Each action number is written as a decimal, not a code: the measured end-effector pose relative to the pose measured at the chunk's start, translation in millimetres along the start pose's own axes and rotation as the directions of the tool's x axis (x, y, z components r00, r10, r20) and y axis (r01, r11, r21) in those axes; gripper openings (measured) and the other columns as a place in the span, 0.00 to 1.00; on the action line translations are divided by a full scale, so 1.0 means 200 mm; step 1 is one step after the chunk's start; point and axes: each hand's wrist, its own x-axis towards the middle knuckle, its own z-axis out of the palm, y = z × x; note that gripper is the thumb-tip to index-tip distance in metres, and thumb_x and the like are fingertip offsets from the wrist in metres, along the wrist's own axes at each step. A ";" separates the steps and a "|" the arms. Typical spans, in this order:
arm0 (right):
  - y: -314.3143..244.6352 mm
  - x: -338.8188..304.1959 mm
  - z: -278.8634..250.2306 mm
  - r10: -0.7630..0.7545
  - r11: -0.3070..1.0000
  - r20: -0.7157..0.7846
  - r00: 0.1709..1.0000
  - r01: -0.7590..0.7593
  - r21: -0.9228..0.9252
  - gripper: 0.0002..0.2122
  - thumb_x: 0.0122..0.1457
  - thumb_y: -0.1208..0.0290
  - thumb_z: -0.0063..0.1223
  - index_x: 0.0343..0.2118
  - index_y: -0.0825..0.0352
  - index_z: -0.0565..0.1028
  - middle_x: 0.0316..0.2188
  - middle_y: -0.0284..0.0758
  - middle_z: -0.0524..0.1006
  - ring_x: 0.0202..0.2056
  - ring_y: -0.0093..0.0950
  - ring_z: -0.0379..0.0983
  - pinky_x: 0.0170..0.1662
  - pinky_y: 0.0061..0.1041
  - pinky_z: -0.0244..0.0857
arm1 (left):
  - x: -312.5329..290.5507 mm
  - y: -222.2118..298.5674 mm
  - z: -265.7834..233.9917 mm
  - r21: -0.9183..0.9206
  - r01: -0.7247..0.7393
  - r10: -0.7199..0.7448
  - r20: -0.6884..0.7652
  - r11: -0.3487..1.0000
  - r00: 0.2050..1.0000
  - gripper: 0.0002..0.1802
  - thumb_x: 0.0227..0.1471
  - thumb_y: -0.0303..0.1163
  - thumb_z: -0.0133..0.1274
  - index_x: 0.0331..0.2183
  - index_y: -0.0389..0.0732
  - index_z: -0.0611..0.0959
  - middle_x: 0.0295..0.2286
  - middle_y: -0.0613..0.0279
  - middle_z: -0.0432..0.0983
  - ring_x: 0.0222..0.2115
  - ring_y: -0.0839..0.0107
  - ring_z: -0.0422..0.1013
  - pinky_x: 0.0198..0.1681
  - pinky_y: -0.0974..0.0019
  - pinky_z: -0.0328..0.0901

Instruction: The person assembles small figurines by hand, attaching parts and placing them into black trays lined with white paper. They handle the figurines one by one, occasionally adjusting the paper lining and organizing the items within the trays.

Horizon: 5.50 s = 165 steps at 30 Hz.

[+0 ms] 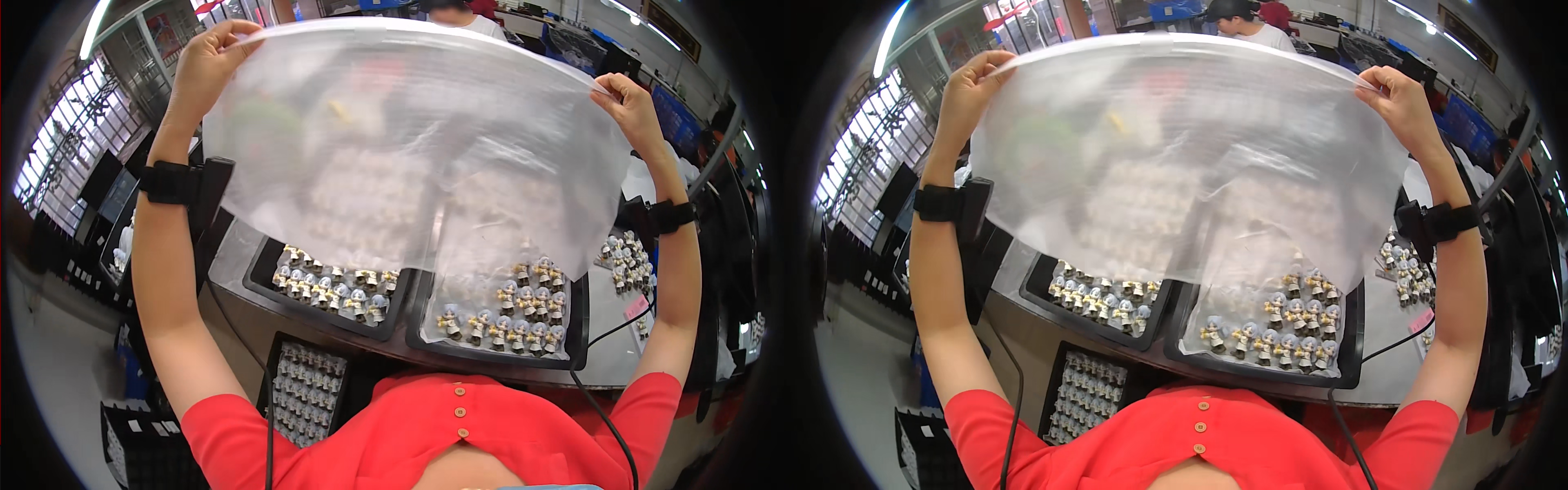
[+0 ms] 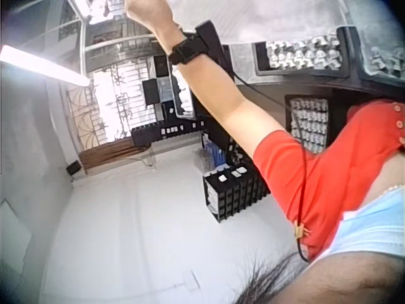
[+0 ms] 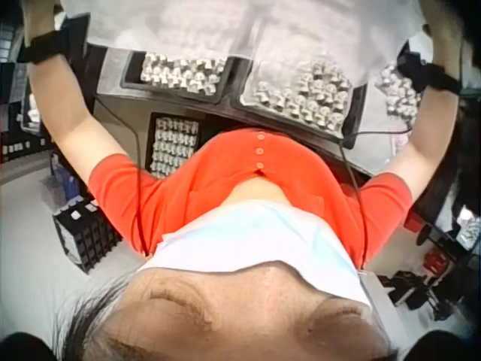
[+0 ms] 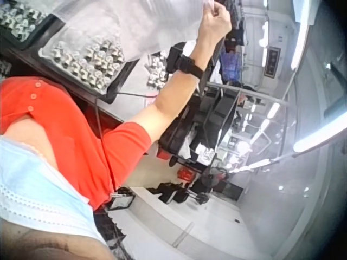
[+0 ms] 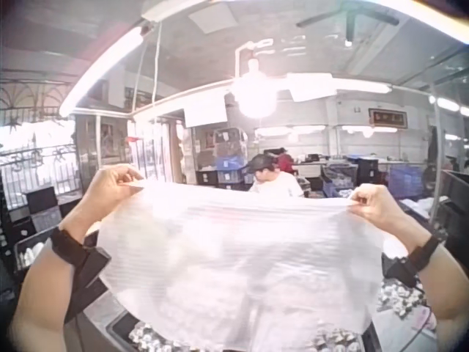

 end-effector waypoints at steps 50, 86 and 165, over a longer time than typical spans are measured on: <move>-0.47 -0.33 1.13 -0.117 0.941 0.662 0.741 -0.131 0.313 0.29 0.44 0.76 0.52 0.53 0.68 0.61 0.20 0.36 0.72 0.23 0.27 0.70 0.28 0.24 0.63 | -0.87 -0.26 0.76 0.308 0.219 -0.372 0.638 0.926 0.675 0.28 0.42 0.36 0.55 0.47 0.38 0.72 0.41 0.46 0.71 0.44 0.54 0.67 0.47 0.59 0.61; -0.31 -0.43 1.05 -0.023 0.896 0.784 0.620 -0.336 0.292 0.31 0.44 0.76 0.54 0.55 0.69 0.59 0.20 0.30 0.66 0.23 0.21 0.62 0.27 0.20 0.57 | -1.20 -0.45 0.51 0.476 0.408 -0.627 0.565 0.779 0.537 0.13 0.43 0.35 0.55 0.34 0.40 0.79 0.34 0.50 0.76 0.37 0.55 0.71 0.40 0.58 0.65; -0.60 -0.58 0.64 -0.274 0.638 0.942 0.195 -0.696 0.329 0.29 0.55 0.62 0.53 0.59 0.56 0.57 0.40 0.39 0.73 0.40 0.22 0.68 0.44 0.20 0.62 | -1.25 -0.48 0.26 0.425 0.565 -0.706 0.399 0.708 0.585 0.21 0.37 0.30 0.59 0.38 0.39 0.77 0.35 0.50 0.73 0.37 0.56 0.70 0.40 0.60 0.64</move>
